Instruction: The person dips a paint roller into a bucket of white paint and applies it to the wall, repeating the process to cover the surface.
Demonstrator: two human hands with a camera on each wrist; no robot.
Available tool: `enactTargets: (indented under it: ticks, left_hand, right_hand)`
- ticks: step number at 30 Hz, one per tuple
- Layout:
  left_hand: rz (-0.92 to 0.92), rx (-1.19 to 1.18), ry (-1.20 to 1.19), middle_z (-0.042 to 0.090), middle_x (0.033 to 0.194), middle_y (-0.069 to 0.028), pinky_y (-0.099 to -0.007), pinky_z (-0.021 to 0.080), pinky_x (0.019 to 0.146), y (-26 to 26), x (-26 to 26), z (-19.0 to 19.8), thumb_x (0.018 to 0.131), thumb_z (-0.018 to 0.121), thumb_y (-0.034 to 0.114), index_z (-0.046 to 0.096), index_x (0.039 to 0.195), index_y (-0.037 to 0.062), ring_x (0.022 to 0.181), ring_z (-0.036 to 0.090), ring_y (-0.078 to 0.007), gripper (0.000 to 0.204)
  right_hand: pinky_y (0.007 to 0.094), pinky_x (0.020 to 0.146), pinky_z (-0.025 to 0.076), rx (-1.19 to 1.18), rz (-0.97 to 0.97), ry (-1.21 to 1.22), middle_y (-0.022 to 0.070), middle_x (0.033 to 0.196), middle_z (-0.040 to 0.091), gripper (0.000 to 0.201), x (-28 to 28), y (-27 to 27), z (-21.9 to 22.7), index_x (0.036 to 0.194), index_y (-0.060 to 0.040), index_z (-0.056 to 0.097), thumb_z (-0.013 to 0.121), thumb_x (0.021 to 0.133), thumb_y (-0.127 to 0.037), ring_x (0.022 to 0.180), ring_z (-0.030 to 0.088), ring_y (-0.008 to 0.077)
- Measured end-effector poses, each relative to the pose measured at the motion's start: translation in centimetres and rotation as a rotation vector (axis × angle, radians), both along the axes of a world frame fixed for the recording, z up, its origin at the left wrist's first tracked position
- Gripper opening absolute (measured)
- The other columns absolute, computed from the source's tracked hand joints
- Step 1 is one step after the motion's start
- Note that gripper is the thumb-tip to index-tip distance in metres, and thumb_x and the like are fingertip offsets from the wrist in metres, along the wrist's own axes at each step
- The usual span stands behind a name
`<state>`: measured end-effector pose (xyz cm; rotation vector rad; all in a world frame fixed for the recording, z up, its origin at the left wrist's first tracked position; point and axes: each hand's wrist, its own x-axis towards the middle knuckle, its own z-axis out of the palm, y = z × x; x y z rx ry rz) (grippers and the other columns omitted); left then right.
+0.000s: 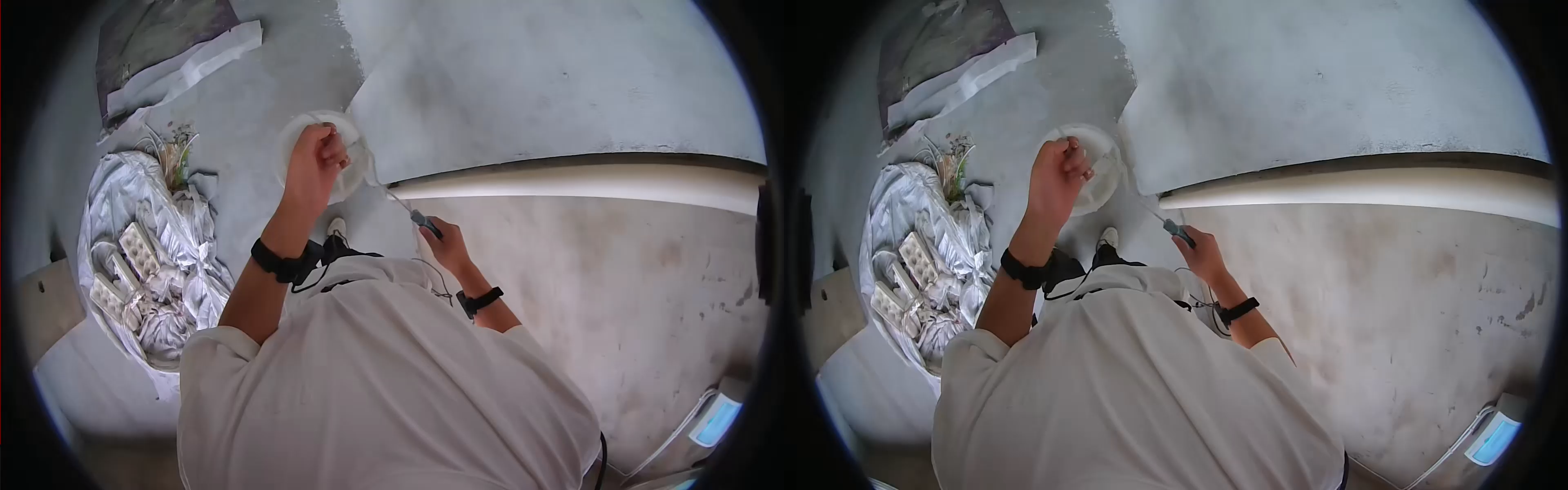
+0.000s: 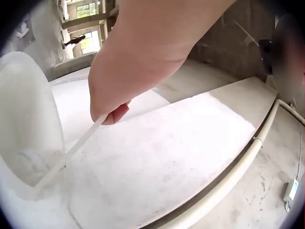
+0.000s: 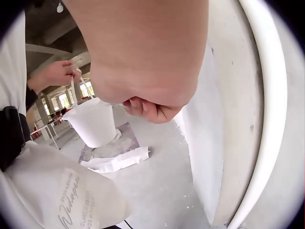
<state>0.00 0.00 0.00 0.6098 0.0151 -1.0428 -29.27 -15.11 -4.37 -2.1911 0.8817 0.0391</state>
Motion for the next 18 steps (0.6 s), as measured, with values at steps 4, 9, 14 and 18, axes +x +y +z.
enactTargets:
  ticks: [4, 9, 14, 18]
  left_hand:
    - [0.030, -0.045, -0.038, 0.031, 0.065, 0.0035, -0.0308, 0.032, 0.068, -1.3, 0.2, 0.5, 0.089, 0.050, 0.023, 0.048, 0.086, 0.0108, 0.062, 0.032, -0.0116, 0.013]
    - [0.063, 0.031, -0.019, 0.030, 0.065, 0.0032, -0.0310, 0.032, 0.068, 0.0, -0.6, 0.6, 0.089, 0.049, 0.022, 0.048, 0.087, 0.0107, 0.062, 0.031, -0.0114, 0.012]
    - [0.061, 0.022, 0.015, 0.030, 0.064, 0.0032, -0.0307, 0.032, 0.068, 0.5, -0.6, 0.1, 0.089, 0.049, 0.022, 0.048, 0.087, 0.0108, 0.062, 0.031, -0.0118, 0.012]
    - [0.044, 0.007, -0.002, 0.030, 0.065, 0.0030, -0.0302, 0.032, 0.068, 1.2, -0.9, -0.1, 0.089, 0.049, 0.022, 0.048, 0.087, 0.0106, 0.062, 0.032, -0.0120, 0.012]
  right_hand:
    - [0.0326, 0.057, 0.042, -0.013, 0.018, -0.047, 0.0125, 0.063, 0.051, 0.021, 1.0, -2.1, 0.1, 0.103, -0.0022, 0.065, 0.065, 0.090, -0.018, 0.056, 0.043, 0.0213]
    - [0.0325, 0.056, 0.041, 0.033, 0.029, 0.015, 0.0113, 0.061, 0.050, 0.022, 0.5, -1.3, 0.3, 0.103, -0.0018, 0.065, 0.064, 0.091, -0.020, 0.055, 0.043, 0.0213]
    - [0.0337, 0.056, 0.040, 0.038, 0.035, 0.039, 0.0107, 0.060, 0.050, 0.023, 1.0, -0.8, 0.4, 0.103, -0.0021, 0.065, 0.064, 0.091, -0.022, 0.055, 0.042, 0.0209]
    - [0.0303, 0.057, 0.040, 0.044, 0.067, 0.094, 0.0100, 0.062, 0.048, 0.023, 0.7, -0.2, 0.3, 0.102, 0.0016, 0.064, 0.064, 0.092, -0.019, 0.059, 0.040, 0.0145]
